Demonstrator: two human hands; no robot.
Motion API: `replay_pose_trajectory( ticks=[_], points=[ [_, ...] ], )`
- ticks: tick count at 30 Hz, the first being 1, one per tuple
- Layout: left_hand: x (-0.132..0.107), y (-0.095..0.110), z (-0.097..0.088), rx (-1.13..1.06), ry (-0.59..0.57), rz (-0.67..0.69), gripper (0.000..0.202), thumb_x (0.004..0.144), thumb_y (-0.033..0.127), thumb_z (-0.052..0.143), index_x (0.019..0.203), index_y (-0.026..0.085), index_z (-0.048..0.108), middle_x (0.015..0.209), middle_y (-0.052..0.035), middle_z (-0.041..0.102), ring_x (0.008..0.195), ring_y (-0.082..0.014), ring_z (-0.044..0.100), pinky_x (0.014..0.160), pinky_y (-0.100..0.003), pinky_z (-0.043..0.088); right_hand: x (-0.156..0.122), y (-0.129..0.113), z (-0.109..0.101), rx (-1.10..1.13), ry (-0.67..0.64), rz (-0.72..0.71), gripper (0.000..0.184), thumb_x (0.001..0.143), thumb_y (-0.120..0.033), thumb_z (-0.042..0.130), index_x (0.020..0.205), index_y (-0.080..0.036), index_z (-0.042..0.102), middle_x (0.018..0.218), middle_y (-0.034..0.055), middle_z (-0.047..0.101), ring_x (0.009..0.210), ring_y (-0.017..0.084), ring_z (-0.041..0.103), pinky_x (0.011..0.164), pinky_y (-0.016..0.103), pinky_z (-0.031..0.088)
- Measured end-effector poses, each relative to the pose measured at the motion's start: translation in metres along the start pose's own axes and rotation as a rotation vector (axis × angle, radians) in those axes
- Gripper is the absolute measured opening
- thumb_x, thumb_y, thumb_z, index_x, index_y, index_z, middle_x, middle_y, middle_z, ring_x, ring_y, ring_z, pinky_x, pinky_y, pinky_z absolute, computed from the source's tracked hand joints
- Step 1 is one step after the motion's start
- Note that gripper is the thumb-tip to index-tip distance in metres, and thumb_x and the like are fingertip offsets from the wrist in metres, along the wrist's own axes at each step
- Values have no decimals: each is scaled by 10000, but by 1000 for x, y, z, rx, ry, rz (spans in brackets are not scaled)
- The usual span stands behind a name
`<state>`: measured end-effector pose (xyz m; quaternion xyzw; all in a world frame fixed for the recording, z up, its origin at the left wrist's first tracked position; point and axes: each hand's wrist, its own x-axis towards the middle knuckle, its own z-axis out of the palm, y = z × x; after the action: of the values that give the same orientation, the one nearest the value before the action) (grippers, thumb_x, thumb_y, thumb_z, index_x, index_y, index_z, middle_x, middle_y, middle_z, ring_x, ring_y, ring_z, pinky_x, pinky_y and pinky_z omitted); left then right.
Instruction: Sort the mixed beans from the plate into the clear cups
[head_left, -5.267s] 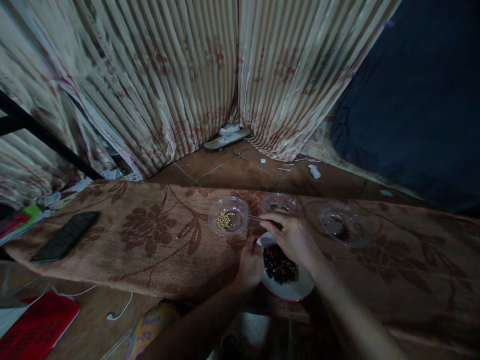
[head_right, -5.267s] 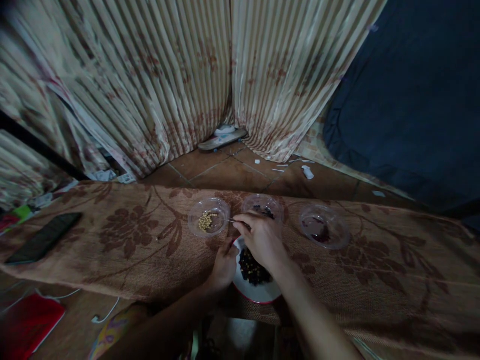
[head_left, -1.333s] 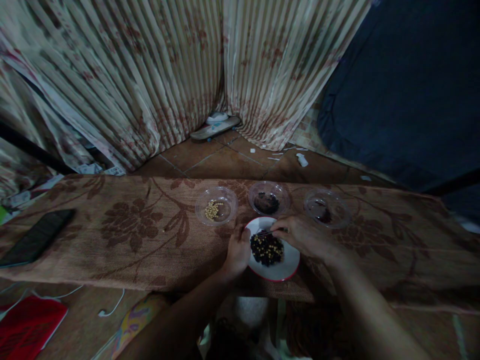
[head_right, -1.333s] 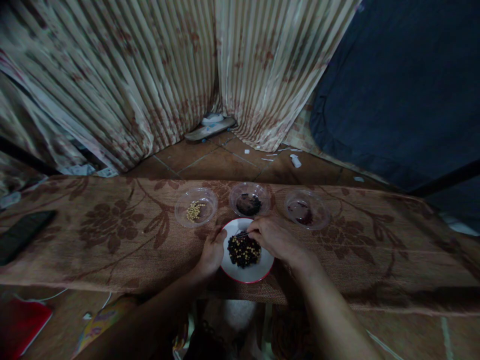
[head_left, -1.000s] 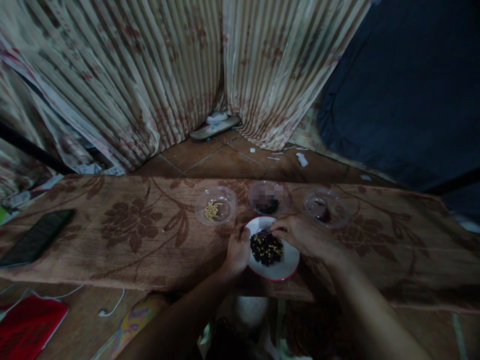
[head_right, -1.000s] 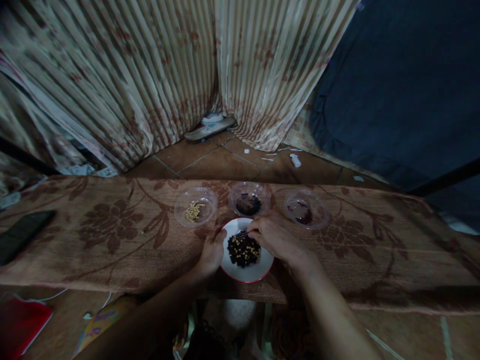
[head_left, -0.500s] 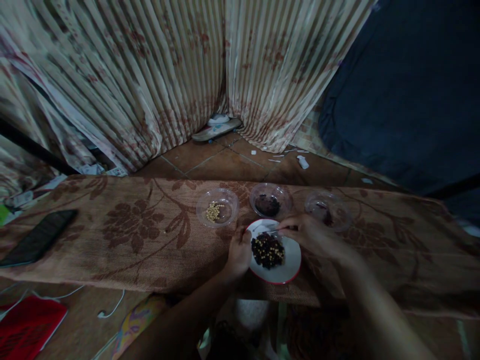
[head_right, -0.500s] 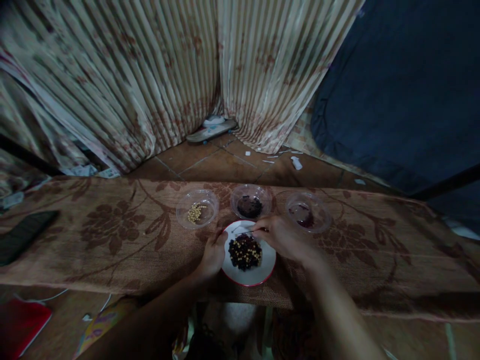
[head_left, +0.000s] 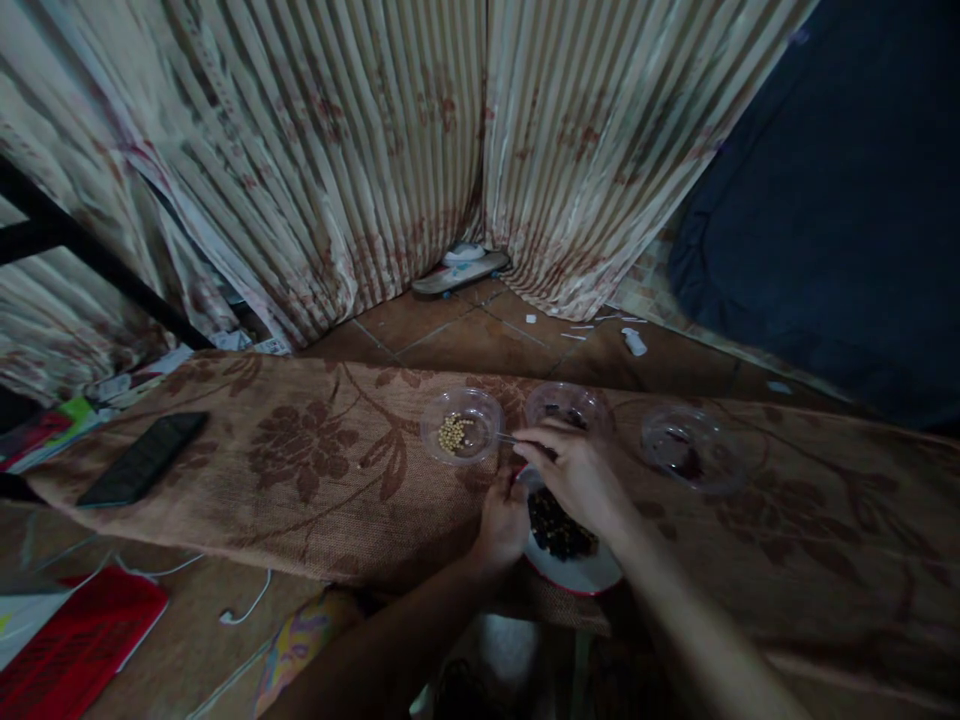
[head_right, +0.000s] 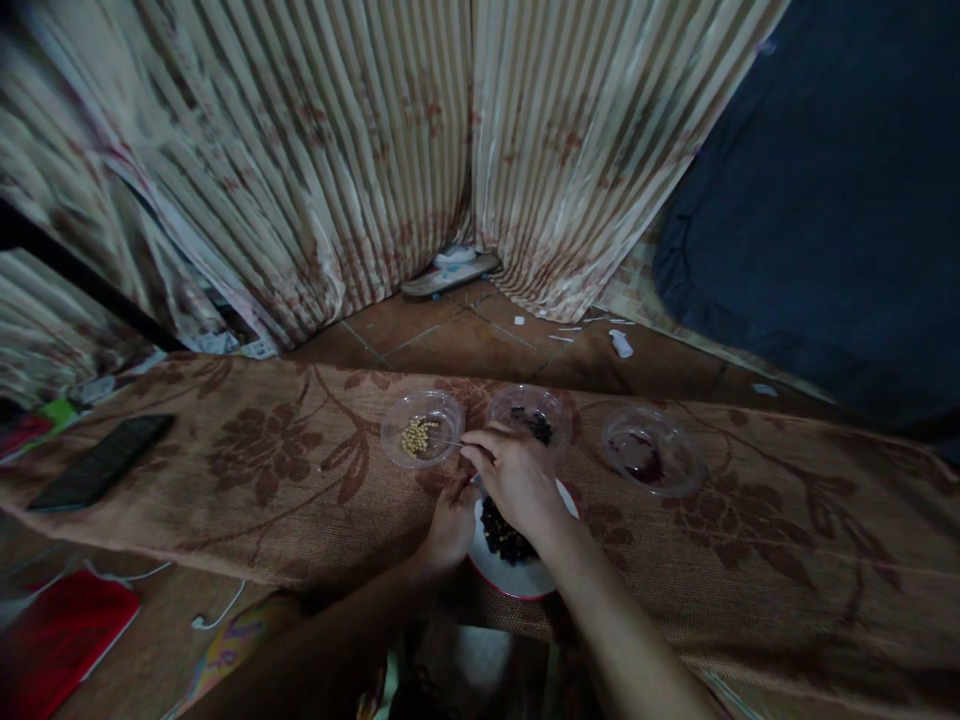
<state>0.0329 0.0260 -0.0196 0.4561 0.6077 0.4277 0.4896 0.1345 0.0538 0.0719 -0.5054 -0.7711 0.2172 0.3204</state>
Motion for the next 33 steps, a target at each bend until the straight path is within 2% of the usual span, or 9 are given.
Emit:
replay_pose_trajectory(
  ticks=[3,6,10,13,16,22,27,33],
  points=[
    [0,2,-1,1,-48,45,274,794,188,368,919,163,610,921,-55,677,863,-175,594,829,-308,442,-1,6,-5,3,32,58,227,843,-316,507,972,-233,674,947,32,676,857,167,615,784,276,458],
    [0,4,-2,31,-48,18,269,797,208,369,897,164,615,889,-51,679,843,-174,594,824,-302,442,-7,25,-24,0,2,139,243,806,-361,542,937,-223,693,936,33,696,847,188,626,779,296,467],
    [0,5,-2,51,-11,-24,264,809,268,393,896,167,622,909,-61,685,860,-180,599,830,-299,442,-21,55,-50,59,-273,220,263,783,-369,556,926,-206,705,887,32,710,777,197,635,688,284,480],
    [1,4,-1,44,-9,-9,283,814,287,389,902,163,627,921,-70,688,870,-186,606,841,-309,443,-31,67,-57,20,-405,256,242,775,-356,563,903,-215,712,872,23,712,762,192,629,689,283,469],
    [2,1,0,50,-13,-4,298,815,292,382,915,155,628,928,-77,689,885,-198,609,853,-328,440,-36,65,-56,-58,-456,257,226,778,-352,556,893,-238,714,858,14,709,747,185,622,663,273,452],
    [2,0,-1,70,9,-8,284,808,296,407,931,167,628,992,-75,678,973,-196,590,911,-317,410,-35,52,-55,-181,-471,194,212,798,-327,523,852,-252,714,828,8,702,740,173,614,653,263,421],
    [2,3,-1,57,11,-30,262,809,287,414,906,179,632,959,-59,685,953,-185,595,910,-308,412,-33,50,-54,-224,-497,193,213,802,-306,513,838,-243,713,790,3,701,701,160,611,634,255,404],
    [1,4,0,89,11,-53,298,816,293,408,966,152,623,1002,-81,675,951,-193,592,896,-318,420,-31,45,-53,-229,-523,184,204,804,-291,515,856,-247,707,829,-4,706,721,154,615,637,244,404]
  ],
)
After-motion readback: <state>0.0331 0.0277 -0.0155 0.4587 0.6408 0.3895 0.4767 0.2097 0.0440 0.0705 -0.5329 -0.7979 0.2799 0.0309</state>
